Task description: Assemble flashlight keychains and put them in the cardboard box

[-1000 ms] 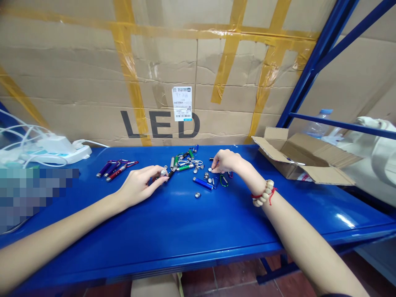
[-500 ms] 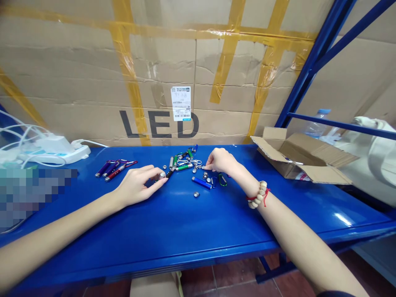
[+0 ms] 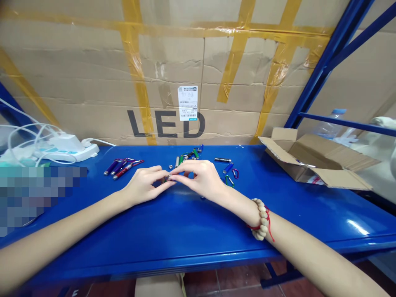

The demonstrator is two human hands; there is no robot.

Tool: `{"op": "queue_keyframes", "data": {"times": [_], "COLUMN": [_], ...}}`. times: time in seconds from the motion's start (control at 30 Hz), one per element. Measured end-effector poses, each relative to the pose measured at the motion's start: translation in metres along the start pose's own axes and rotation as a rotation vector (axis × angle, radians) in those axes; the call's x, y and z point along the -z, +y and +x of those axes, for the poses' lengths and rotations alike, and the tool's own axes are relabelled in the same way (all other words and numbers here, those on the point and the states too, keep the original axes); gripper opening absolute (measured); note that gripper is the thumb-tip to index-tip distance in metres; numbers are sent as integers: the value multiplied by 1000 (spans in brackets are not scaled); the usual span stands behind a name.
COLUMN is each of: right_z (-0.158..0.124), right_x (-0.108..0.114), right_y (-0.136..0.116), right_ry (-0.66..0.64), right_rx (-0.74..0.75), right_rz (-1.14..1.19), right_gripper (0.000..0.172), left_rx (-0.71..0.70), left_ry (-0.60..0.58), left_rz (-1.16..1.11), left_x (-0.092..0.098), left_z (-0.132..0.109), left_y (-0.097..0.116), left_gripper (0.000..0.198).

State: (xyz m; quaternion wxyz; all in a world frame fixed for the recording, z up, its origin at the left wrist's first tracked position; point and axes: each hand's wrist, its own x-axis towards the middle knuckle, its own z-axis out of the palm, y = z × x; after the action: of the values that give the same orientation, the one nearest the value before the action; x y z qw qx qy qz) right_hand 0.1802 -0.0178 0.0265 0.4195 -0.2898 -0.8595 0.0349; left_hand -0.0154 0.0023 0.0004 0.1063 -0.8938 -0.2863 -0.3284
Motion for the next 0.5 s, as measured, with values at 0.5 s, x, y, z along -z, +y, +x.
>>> {"op": "queue_keyframes", "data": {"times": [0.5], "right_z": [-1], "right_x": [-1], "right_y": [2], "right_ry": [-35], "right_rx": [-9], "right_rz": [-76], "right_gripper": [18], "left_rx": [-8], "left_ry": [-19], "left_rz": [20], "left_x": [-1], "left_z": [0], "left_y": [-1], "left_gripper": [34]}}
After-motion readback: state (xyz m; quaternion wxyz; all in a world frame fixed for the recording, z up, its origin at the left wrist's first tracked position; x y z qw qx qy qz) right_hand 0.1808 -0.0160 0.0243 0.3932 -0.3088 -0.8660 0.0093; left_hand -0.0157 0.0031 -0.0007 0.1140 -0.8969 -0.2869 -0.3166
